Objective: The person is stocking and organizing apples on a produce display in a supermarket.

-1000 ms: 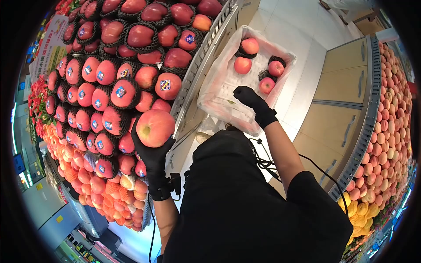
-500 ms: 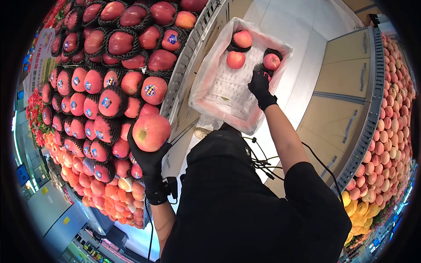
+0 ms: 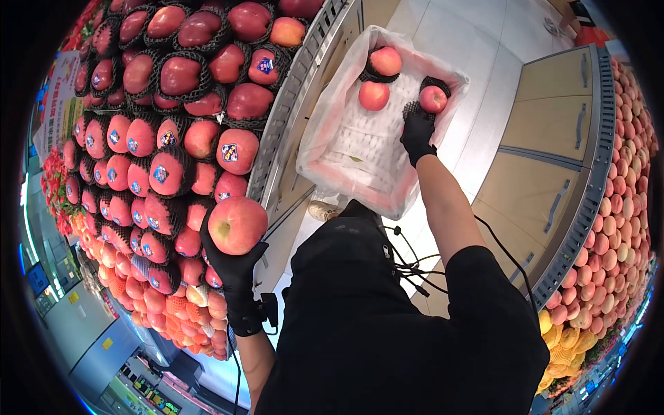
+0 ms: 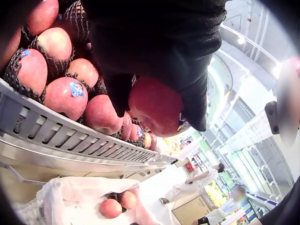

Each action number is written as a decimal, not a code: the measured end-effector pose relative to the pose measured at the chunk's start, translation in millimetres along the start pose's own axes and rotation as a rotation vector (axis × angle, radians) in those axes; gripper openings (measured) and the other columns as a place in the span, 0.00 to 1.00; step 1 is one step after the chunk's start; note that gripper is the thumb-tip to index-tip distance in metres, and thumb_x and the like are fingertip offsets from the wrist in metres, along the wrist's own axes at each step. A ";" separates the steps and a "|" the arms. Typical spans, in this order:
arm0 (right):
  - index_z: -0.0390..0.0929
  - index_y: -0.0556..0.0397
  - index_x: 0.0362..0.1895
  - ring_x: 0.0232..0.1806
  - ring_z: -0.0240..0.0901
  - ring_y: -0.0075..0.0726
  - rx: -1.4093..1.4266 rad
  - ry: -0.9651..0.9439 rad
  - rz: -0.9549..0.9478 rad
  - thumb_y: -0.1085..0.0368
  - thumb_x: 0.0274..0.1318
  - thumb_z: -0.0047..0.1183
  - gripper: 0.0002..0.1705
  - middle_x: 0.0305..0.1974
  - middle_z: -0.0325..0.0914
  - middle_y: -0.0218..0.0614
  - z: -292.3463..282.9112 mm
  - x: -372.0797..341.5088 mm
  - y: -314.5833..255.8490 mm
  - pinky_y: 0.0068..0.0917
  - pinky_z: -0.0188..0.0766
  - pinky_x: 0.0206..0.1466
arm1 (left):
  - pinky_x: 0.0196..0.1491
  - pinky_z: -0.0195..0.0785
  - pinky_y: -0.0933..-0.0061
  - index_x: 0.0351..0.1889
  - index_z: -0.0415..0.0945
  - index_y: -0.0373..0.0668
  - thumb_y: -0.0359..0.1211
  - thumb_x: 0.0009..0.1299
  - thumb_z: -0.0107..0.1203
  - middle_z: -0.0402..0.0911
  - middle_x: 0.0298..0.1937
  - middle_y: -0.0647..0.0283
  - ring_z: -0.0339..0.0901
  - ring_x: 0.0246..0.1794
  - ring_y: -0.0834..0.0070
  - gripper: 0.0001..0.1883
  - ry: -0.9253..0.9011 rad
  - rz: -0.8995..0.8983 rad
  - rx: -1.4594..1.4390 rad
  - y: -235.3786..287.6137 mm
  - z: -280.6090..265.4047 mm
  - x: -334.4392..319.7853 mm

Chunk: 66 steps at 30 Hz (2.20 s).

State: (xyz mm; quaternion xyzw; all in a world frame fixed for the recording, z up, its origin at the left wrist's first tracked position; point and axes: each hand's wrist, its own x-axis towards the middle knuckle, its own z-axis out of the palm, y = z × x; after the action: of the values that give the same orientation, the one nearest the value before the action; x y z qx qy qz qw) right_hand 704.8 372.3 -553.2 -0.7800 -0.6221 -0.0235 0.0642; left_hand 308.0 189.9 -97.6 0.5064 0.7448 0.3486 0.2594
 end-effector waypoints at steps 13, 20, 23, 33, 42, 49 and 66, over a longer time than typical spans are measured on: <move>0.80 0.44 0.42 0.45 0.74 0.57 -0.134 -0.059 -0.153 0.64 0.55 0.49 0.11 0.46 0.73 0.49 -63.4 -5.8 -16.5 0.56 0.68 0.40 | 0.67 0.57 0.62 0.68 0.56 0.40 0.29 0.38 0.74 0.66 0.63 0.58 0.65 0.64 0.65 0.55 0.002 0.025 -0.041 -13.8 1.2 8.5; 0.74 0.48 0.45 0.43 0.78 0.54 0.118 -0.682 -0.057 0.54 0.27 0.71 0.35 0.45 0.73 0.48 -114.3 -17.6 -63.4 0.47 0.78 0.41 | 0.67 0.57 0.62 0.69 0.56 0.41 0.28 0.38 0.74 0.66 0.63 0.58 0.64 0.64 0.65 0.56 -0.004 -0.009 -0.041 -13.8 -0.1 8.8; 0.71 0.50 0.48 0.42 0.78 0.58 0.231 -0.706 -0.068 0.53 0.26 0.71 0.39 0.43 0.73 0.50 -123.4 -41.4 -78.6 0.48 0.79 0.42 | 0.67 0.58 0.62 0.69 0.56 0.40 0.29 0.39 0.72 0.66 0.64 0.58 0.65 0.64 0.65 0.55 0.010 0.022 -0.009 -19.8 -0.6 11.2; 0.71 0.56 0.49 0.45 0.77 0.64 0.401 -0.683 -0.018 0.37 0.40 0.65 0.41 0.47 0.73 0.58 -77.6 -40.6 -70.3 0.52 0.76 0.45 | 0.68 0.55 0.61 0.70 0.55 0.39 0.32 0.39 0.74 0.64 0.65 0.57 0.63 0.65 0.64 0.56 0.028 0.077 0.039 -33.5 -8.1 15.7; 0.76 0.57 0.41 0.41 0.77 0.62 0.337 -0.361 0.002 0.43 0.52 0.57 0.28 0.37 0.78 0.57 -47.1 -16.9 -42.8 0.53 0.75 0.43 | 0.66 0.59 0.61 0.68 0.57 0.39 0.32 0.36 0.76 0.67 0.63 0.57 0.66 0.63 0.65 0.56 0.048 0.028 0.006 -14.1 -2.0 19.3; 0.77 0.58 0.47 0.48 0.75 0.64 0.217 -0.496 -0.015 0.39 0.54 0.50 0.34 0.42 0.79 0.56 -16.7 -9.3 -23.1 0.54 0.67 0.56 | 0.70 0.53 0.61 0.71 0.53 0.39 0.33 0.41 0.74 0.62 0.67 0.56 0.61 0.68 0.64 0.57 0.035 0.079 0.065 -28.2 -8.7 22.1; 0.69 0.56 0.52 0.32 0.79 0.41 1.030 -0.469 0.533 0.67 0.51 0.58 0.23 0.27 0.78 0.44 -141.6 18.5 -56.4 0.38 0.74 0.35 | 0.65 0.61 0.61 0.67 0.58 0.40 0.31 0.37 0.74 0.69 0.61 0.56 0.68 0.62 0.64 0.54 0.138 -0.018 -0.021 -24.0 -23.9 11.4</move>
State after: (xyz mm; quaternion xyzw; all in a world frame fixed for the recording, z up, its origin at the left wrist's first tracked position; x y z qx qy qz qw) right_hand 660.2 384.1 -406.7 -0.7617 -0.3352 0.4680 0.2975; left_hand 272.6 188.6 -101.8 0.4716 0.7618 0.3882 0.2158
